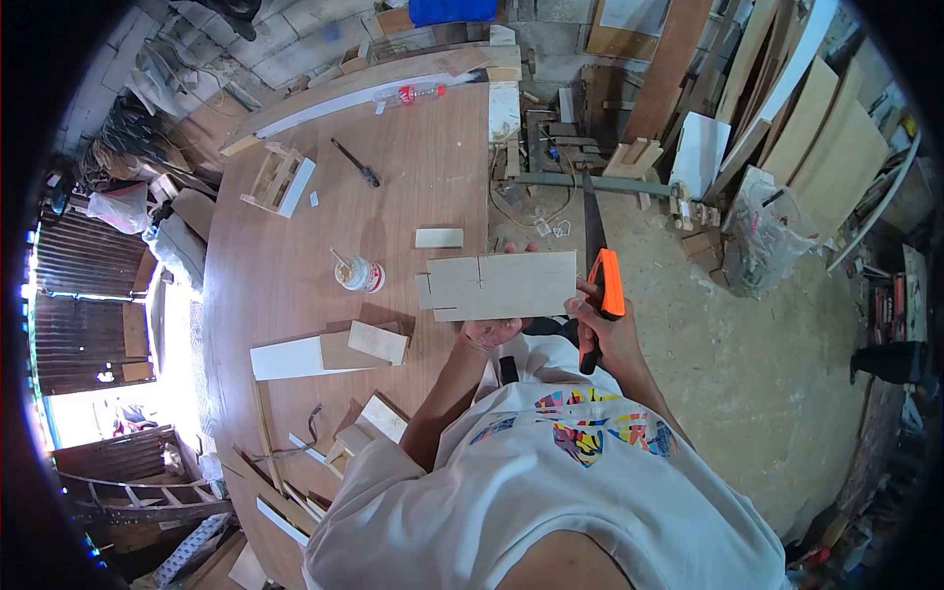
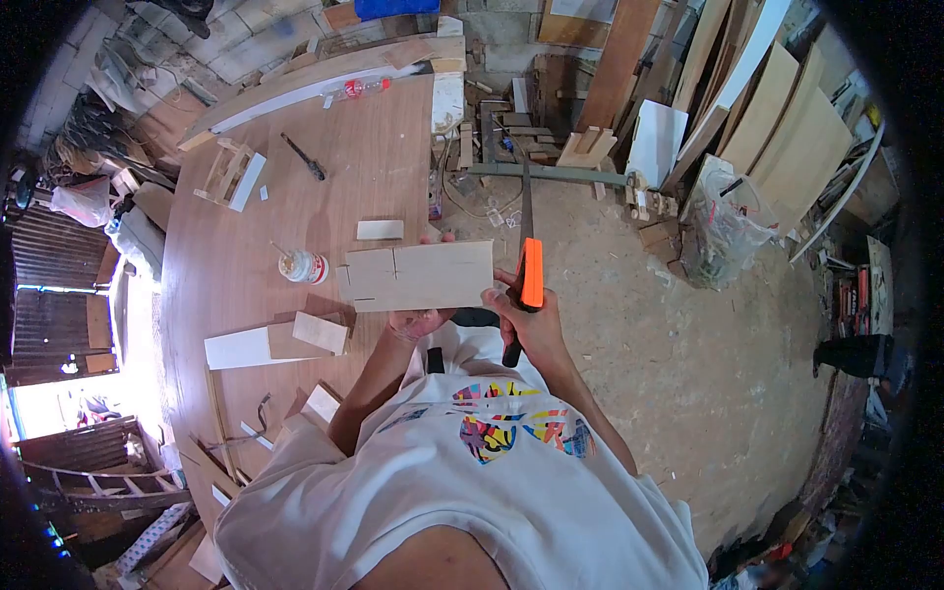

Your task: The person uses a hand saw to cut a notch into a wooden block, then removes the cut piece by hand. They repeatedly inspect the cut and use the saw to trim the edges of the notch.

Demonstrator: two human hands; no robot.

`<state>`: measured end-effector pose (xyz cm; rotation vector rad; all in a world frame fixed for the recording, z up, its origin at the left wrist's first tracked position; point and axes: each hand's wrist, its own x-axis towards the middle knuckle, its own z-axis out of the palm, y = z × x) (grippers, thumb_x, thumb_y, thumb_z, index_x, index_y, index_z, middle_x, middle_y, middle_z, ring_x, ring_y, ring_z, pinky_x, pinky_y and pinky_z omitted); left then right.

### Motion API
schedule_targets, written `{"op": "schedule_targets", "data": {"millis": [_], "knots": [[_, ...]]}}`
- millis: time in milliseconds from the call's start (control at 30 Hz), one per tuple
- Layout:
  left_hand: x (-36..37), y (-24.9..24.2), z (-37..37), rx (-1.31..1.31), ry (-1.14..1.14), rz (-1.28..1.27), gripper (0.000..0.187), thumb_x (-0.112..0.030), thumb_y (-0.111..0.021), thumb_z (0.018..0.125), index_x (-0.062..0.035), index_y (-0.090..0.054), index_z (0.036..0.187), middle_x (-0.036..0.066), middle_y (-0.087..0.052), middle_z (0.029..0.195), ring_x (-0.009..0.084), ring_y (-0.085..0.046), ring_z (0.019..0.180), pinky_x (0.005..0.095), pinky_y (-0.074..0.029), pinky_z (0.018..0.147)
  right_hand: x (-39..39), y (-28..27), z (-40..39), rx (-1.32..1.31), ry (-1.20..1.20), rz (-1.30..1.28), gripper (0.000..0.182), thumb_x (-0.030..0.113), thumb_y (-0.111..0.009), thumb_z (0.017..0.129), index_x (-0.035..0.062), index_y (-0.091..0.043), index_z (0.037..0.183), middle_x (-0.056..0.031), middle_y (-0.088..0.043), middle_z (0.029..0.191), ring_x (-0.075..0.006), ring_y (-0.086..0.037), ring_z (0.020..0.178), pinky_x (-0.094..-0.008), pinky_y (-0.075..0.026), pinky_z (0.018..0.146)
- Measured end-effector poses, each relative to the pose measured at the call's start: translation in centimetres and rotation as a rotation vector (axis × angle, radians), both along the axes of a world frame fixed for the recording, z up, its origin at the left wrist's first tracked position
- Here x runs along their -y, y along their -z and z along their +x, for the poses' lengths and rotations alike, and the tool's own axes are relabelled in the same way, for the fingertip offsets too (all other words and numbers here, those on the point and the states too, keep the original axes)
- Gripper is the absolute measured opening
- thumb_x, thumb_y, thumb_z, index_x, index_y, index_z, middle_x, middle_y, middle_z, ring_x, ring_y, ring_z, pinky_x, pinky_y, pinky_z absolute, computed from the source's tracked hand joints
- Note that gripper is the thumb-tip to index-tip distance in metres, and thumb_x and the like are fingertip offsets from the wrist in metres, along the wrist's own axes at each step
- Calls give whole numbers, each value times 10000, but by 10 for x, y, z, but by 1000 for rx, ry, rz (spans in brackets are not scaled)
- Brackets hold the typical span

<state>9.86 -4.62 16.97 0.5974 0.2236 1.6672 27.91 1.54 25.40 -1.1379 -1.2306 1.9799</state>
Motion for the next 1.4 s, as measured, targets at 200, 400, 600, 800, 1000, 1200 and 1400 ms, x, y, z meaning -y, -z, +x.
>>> {"op": "schedule_targets", "data": {"millis": [200,400,600,800,1000,1200,1400], "knots": [[1,2,-1,141,53,-83,999,43,-742,588,-295,-318,1427,22,-176,1535,196,-189,1404,443,-232,1109,1,0,0,-6,13,-52,482,67,-664,818,-98,-468,1227,13,-424,535,-77,-409,370,-233,-311,353],[1,-2,0,69,67,-9,958,17,-725,616,-312,-324,1422,-5,-168,1539,189,-174,1410,454,-216,1115,0,0,-1,-8,14,-60,489,54,-648,822,-98,-457,1246,13,-431,539,-77,-411,371,-231,-314,354],[-1,-4,3,272,74,17,982,154,-698,591,-262,-348,1408,53,-199,1518,224,-219,1394,431,-282,1104,2,-3,-3,-26,19,-56,474,75,-660,826,-89,-478,1232,17,-428,541,-69,-408,378,-224,-313,361],[0,-6,-1,226,77,22,956,149,-692,604,-249,-355,1404,47,-218,1510,210,-219,1394,427,-277,1108,1,0,-3,-41,11,-47,440,138,-707,814,-77,-559,1168,28,-451,529,-59,-424,388,-227,-333,362],[-1,5,-3,141,55,8,1017,-4,-754,590,-284,-276,1444,31,-166,1539,213,-177,1409,449,-242,1106,1,7,-3,-20,27,-60,463,142,-703,820,-80,-543,1193,27,-454,512,-61,-406,372,-226,-324,357],[-6,-1,-9,106,42,-24,1008,47,-763,583,-261,-315,1431,81,-203,1520,225,-218,1394,443,-299,1078,0,13,-8,34,67,28,500,129,-675,841,-61,-497,1267,29,-435,491,-53,-387,367,-222,-310,357],[-6,-3,-6,-147,-113,-131,830,95,-726,653,-171,-398,1369,98,-384,1407,214,-390,1292,350,-461,950,7,-2,-11,144,123,233,470,45,-609,865,7,-483,1316,44,-404,518,-36,-392,374,-221,-319,352]]}}
